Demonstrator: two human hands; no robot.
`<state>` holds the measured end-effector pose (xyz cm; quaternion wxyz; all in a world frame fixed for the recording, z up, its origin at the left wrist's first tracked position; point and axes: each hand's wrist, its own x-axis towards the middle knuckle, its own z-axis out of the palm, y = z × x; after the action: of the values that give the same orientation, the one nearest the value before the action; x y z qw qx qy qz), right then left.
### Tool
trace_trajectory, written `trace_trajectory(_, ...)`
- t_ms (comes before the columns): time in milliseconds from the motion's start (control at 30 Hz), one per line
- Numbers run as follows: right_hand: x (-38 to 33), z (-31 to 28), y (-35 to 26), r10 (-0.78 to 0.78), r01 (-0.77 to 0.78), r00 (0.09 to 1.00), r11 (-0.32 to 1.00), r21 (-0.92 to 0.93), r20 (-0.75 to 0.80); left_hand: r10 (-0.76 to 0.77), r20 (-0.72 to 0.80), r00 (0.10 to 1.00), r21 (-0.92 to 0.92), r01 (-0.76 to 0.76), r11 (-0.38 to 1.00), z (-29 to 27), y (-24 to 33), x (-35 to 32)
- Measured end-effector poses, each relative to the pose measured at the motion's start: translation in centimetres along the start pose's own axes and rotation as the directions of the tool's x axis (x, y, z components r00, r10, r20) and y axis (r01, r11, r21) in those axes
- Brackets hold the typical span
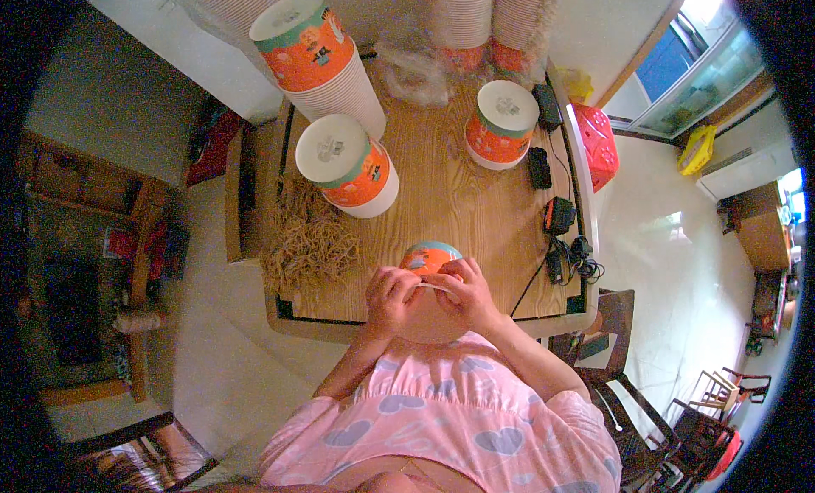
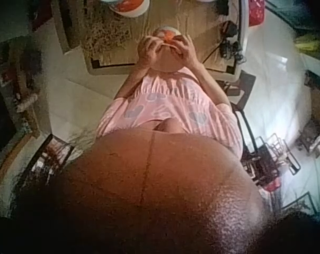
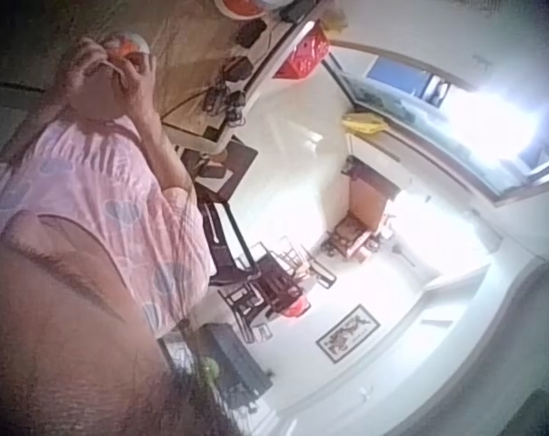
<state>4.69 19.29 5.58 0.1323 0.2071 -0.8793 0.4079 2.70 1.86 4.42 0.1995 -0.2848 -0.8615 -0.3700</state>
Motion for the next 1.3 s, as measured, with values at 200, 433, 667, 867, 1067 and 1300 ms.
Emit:
trace_trajectory(200,-1.0,0.7,1.1,0.038,-0.035,0.998,0.997,0.070,-0.041,-0.012,0.012,1.000,-0.025,0.012,1.000,0.2,-0.1,-0.3)
trace_trajectory(433,-2.2,-0.5,2.1,0.359,-0.321,0.933,0.849,0.419,-0.014,-0.130,-0.045,0.991,-0.040,0.128,0.991,-0.7,-2.9,-1.8)
trace_trajectory(667,-7.8,2.0,10.6,0.616,-0.651,0.754,0.657,0.379,0.228,-0.569,-0.130,0.812,-0.249,0.529,0.811,-5.0,-7.2,-2.9)
trace_trajectory(867,-7.5,3.5,11.7,0.437,-0.479,0.847,0.875,0.076,0.303,-0.671,-0.159,0.724,-0.207,0.641,0.740,-7.7,-7.3,-2.4)
trace_trajectory(1067,0.5,7.8,13.0,0.070,-0.023,0.940,0.989,-0.143,0.334,-0.727,-0.203,0.656,-0.174,0.706,0.686,-8.8,-6.7,-2.4)
trace_trajectory(1300,2.3,11.5,16.4,0.008,0.149,0.855,0.954,-0.260,0.518,-0.739,-0.254,0.624,-0.221,0.707,0.672,-8.8,-6.9,-4.6)
